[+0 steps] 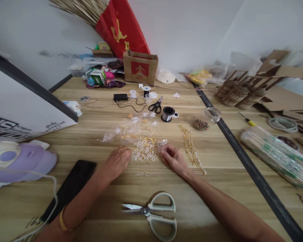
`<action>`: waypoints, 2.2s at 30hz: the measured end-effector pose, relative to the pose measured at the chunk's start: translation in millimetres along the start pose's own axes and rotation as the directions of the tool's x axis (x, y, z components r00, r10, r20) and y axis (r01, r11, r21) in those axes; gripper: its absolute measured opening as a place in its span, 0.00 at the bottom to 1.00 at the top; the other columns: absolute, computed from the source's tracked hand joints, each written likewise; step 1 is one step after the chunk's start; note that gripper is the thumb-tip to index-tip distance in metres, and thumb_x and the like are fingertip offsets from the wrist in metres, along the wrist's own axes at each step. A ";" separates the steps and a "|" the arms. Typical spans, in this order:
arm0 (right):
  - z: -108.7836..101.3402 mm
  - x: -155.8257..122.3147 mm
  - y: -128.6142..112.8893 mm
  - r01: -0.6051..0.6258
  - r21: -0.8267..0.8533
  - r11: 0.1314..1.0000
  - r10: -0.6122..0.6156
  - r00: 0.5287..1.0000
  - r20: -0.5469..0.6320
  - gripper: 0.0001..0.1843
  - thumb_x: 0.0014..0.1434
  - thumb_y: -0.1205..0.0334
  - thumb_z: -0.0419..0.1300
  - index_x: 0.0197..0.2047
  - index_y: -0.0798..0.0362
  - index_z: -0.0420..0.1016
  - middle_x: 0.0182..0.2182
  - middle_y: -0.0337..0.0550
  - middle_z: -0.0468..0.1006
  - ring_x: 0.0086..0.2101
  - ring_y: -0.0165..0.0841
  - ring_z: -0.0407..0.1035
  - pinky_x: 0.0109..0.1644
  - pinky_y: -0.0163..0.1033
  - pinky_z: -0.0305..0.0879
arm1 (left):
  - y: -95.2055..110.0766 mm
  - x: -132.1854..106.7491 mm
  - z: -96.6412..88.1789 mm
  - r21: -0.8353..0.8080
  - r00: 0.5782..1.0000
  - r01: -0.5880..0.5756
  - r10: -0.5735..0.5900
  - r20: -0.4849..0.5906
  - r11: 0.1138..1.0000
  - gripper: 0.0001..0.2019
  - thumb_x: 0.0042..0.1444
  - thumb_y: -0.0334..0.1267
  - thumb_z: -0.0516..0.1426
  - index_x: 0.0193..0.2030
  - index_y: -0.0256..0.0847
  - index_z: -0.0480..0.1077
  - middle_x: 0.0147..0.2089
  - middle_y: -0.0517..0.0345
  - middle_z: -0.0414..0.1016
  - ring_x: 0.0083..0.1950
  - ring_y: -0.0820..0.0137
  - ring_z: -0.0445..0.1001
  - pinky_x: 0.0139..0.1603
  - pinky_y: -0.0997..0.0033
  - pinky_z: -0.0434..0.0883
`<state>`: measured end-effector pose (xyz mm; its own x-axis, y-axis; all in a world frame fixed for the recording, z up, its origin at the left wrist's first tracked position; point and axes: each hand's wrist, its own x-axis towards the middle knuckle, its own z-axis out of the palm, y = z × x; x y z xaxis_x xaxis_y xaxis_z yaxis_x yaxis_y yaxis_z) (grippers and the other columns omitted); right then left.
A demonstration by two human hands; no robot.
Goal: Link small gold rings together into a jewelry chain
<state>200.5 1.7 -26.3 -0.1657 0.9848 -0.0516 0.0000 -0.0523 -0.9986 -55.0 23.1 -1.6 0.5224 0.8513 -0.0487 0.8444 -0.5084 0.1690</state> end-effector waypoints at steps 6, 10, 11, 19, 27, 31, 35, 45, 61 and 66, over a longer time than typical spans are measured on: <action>-0.5 0.0 -0.2 0.001 -0.014 1.000 -0.001 1.000 0.004 0.17 0.56 0.47 0.58 0.32 0.53 0.64 0.16 0.30 0.61 0.17 0.24 0.54 0.19 0.31 0.50 | 7.6 9.4 -10.5 -0.160 0.999 0.037 -0.041 -0.022 0.986 0.08 0.50 0.25 0.50 0.25 0.39 0.67 0.29 0.55 0.71 0.30 0.69 0.69 0.34 0.71 0.64; -0.6 0.0 -1.1 -0.008 -0.020 1.000 0.008 1.000 0.006 0.17 0.56 0.46 0.58 0.31 0.52 0.64 0.17 0.31 0.61 0.17 0.24 0.54 0.19 0.31 0.51 | 0.4 13.0 -13.0 -0.440 0.990 0.109 -0.135 -0.029 0.892 0.04 0.47 0.30 0.54 0.25 0.39 0.67 0.25 0.60 0.72 0.26 0.73 0.68 0.30 0.76 0.64; -0.7 0.0 -1.0 -0.010 -0.020 1.000 0.010 1.000 0.005 0.17 0.55 0.46 0.58 0.31 0.52 0.64 0.17 0.31 0.61 0.17 0.24 0.54 0.19 0.31 0.51 | -1.8 13.0 -12.8 -0.488 0.987 0.127 -0.160 -0.026 0.863 0.03 0.46 0.31 0.54 0.25 0.39 0.68 0.24 0.61 0.72 0.26 0.74 0.68 0.29 0.76 0.64; -0.8 -0.1 0.1 0.000 -0.006 1.000 0.000 1.000 0.010 0.16 0.56 0.48 0.58 0.32 0.53 0.64 0.17 0.30 0.61 0.17 0.24 0.54 0.19 0.31 0.50 | -11.5 9.7 -15.3 -0.594 0.977 0.160 -0.213 -0.019 0.789 0.06 0.47 0.36 0.54 0.24 0.38 0.68 0.21 0.62 0.70 0.24 0.75 0.67 0.26 0.78 0.63; 0.4 -0.6 -6.3 -0.011 -0.033 0.999 0.011 1.000 0.004 0.17 0.55 0.46 0.58 0.31 0.52 0.63 0.16 0.31 0.61 0.17 0.25 0.54 0.19 0.31 0.51 | -1.1 -2.2 -8.5 -0.308 0.966 0.205 -0.243 -0.089 0.929 0.04 0.52 0.33 0.55 0.34 0.42 0.72 0.32 0.58 0.78 0.34 0.67 0.74 0.38 0.71 0.67; 0.2 -0.3 -4.6 -0.022 -0.010 1.000 0.022 1.000 0.001 0.17 0.55 0.46 0.58 0.31 0.52 0.63 0.17 0.31 0.61 0.17 0.25 0.54 0.19 0.31 0.51 | 6.6 -21.5 -1.2 -0.196 0.962 0.032 -0.084 -0.262 0.980 0.10 0.61 0.35 0.49 0.38 0.40 0.71 0.39 0.54 0.75 0.42 0.65 0.72 0.46 0.66 0.68; -0.6 -0.1 -1.8 -0.016 0.002 1.000 0.016 1.000 0.013 0.16 0.56 0.47 0.58 0.31 0.52 0.63 0.17 0.30 0.60 0.17 0.24 0.53 0.19 0.31 0.49 | 10.7 -41.9 6.9 -0.037 0.956 -0.007 -0.005 -0.294 0.999 0.13 0.63 0.35 0.46 0.44 0.40 0.71 0.45 0.50 0.73 0.47 0.63 0.69 0.51 0.61 0.67; 0.2 0.2 -2.7 -0.002 0.001 1.000 0.002 1.000 0.016 0.15 0.56 0.49 0.58 0.30 0.52 0.64 0.17 0.31 0.61 0.17 0.25 0.54 0.20 0.31 0.51 | -1.2 -53.6 20.1 0.112 0.967 -0.044 0.071 -0.246 0.993 0.18 0.63 0.38 0.47 0.57 0.39 0.66 0.59 0.45 0.63 0.60 0.57 0.61 0.60 0.54 0.62; 0.0 -0.1 -3.2 0.006 -0.037 0.999 -0.005 1.000 0.015 0.15 0.57 0.49 0.57 0.31 0.53 0.63 0.17 0.31 0.61 0.17 0.24 0.53 0.20 0.31 0.50 | -18.6 -51.4 10.6 0.182 0.960 0.106 -0.053 -0.275 0.978 0.21 0.64 0.40 0.41 0.53 0.34 0.69 0.54 0.41 0.67 0.55 0.55 0.65 0.55 0.51 0.66; -0.6 0.4 -0.1 0.013 -0.018 1.000 -0.013 1.000 0.018 0.15 0.57 0.49 0.57 0.31 0.53 0.64 0.17 0.30 0.61 0.17 0.24 0.53 0.20 0.31 0.50 | -21.2 -54.3 12.2 0.255 0.960 0.130 -0.057 -0.274 0.958 0.21 0.64 0.40 0.41 0.54 0.35 0.68 0.55 0.41 0.67 0.55 0.54 0.65 0.54 0.52 0.67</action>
<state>201.1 2.2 -26.2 -0.1832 0.9823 -0.0384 0.0160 -0.0361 -0.9992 -99.8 -14.0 -14.5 0.4205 0.8817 0.2137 0.9073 -0.4095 -0.0957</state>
